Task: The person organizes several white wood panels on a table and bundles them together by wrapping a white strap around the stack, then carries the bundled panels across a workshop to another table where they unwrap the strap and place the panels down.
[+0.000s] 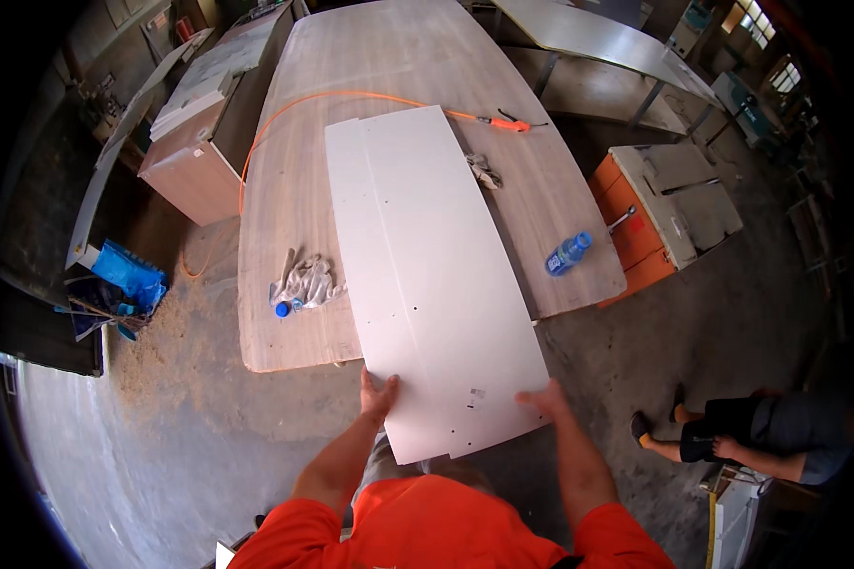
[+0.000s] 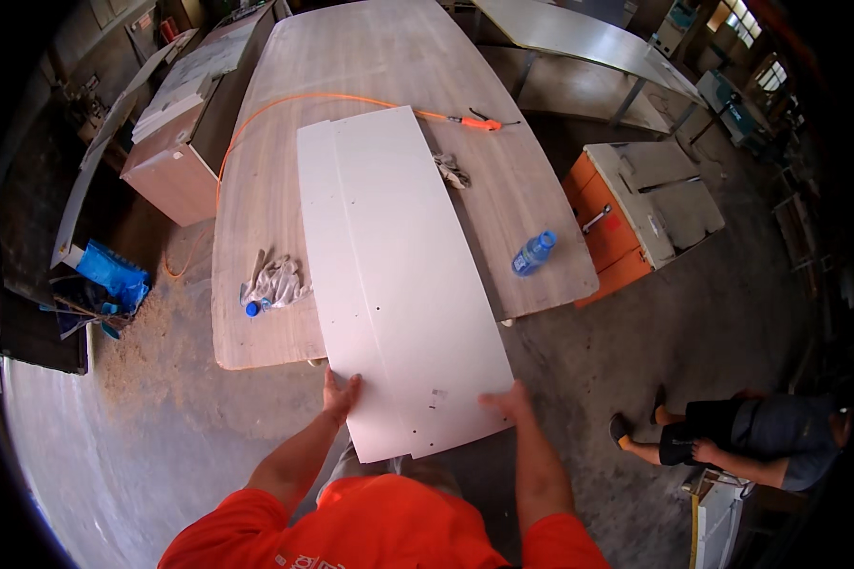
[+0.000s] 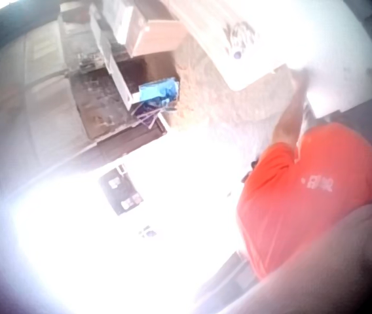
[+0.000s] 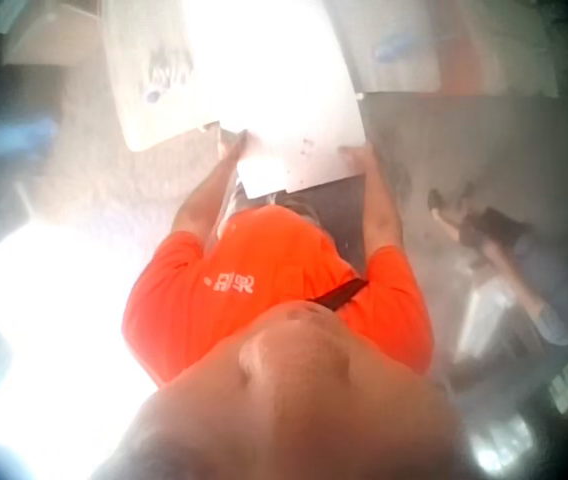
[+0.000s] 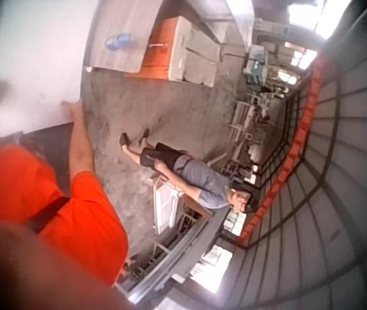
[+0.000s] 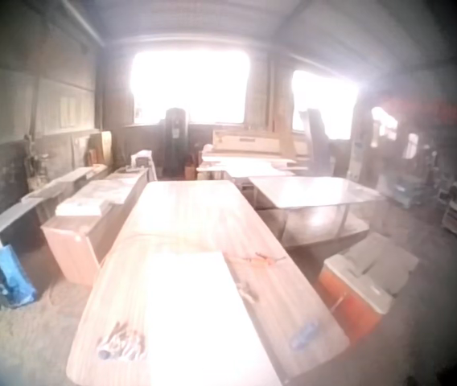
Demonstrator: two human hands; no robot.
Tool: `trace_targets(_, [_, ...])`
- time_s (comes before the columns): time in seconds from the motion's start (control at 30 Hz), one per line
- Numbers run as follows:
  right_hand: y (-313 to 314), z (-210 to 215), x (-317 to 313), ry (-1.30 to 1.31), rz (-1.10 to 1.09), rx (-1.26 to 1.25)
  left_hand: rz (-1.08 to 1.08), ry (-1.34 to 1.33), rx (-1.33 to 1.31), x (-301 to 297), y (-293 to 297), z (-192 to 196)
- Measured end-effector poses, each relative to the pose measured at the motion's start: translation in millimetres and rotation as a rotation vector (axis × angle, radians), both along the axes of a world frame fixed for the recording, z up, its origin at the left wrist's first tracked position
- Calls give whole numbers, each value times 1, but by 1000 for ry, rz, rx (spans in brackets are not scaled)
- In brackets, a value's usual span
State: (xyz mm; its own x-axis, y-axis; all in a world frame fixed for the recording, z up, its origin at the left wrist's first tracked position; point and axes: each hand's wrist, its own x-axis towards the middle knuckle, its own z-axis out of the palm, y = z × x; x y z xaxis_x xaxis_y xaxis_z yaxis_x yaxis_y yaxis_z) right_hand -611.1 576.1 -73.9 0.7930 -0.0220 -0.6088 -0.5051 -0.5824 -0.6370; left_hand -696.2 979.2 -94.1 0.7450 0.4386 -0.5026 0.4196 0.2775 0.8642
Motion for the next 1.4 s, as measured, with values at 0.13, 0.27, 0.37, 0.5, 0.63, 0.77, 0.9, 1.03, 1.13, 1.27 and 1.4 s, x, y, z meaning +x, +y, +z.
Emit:
trace_targets(0.13, [0, -5, -5, -50, 0, -134, 29, -9, -70, -1, 1, -5])
trace_targets(0.27, [3, -5, -6, -32, 2, -178, 18, 25, -33, 0, 5, -6])
trace_targets(0.37, [0, -6, -6, -32, -17, -150, 2, 12, -46, 4, 3, -3])
trace_targets(0.5, [15, 13, -4, -10, -41, -112, 14, 55, -69, -3, 11, -2])
trace_targets(0.63, [-5, -13, -8, -59, -25, -109, -57, 176, -43, 6, 6, 14])
trace_targets(0.77, [-4, -18, -3, -19, 2, -13, -11, 288, -165, -2, 20, -23])
trace_targets(0.9, [2, -12, -13, -27, -53, -33, -55, 406, -86, -3, 17, -8])
trace_targets(1.03, [14, -19, -36, 43, -37, -212, -148, 494, 60, -2, 39, -4])
trace_targets(1.13, [54, 5, -62, 66, -20, -367, -127, 514, 71, -14, 60, 20])
trace_targets(1.27, [82, 21, -80, 78, -28, -381, -164, 437, 2, -18, 88, 15])
trace_targets(1.4, [83, -2, -81, -10, -62, -276, -154, 460, 67, 1, 91, 35])
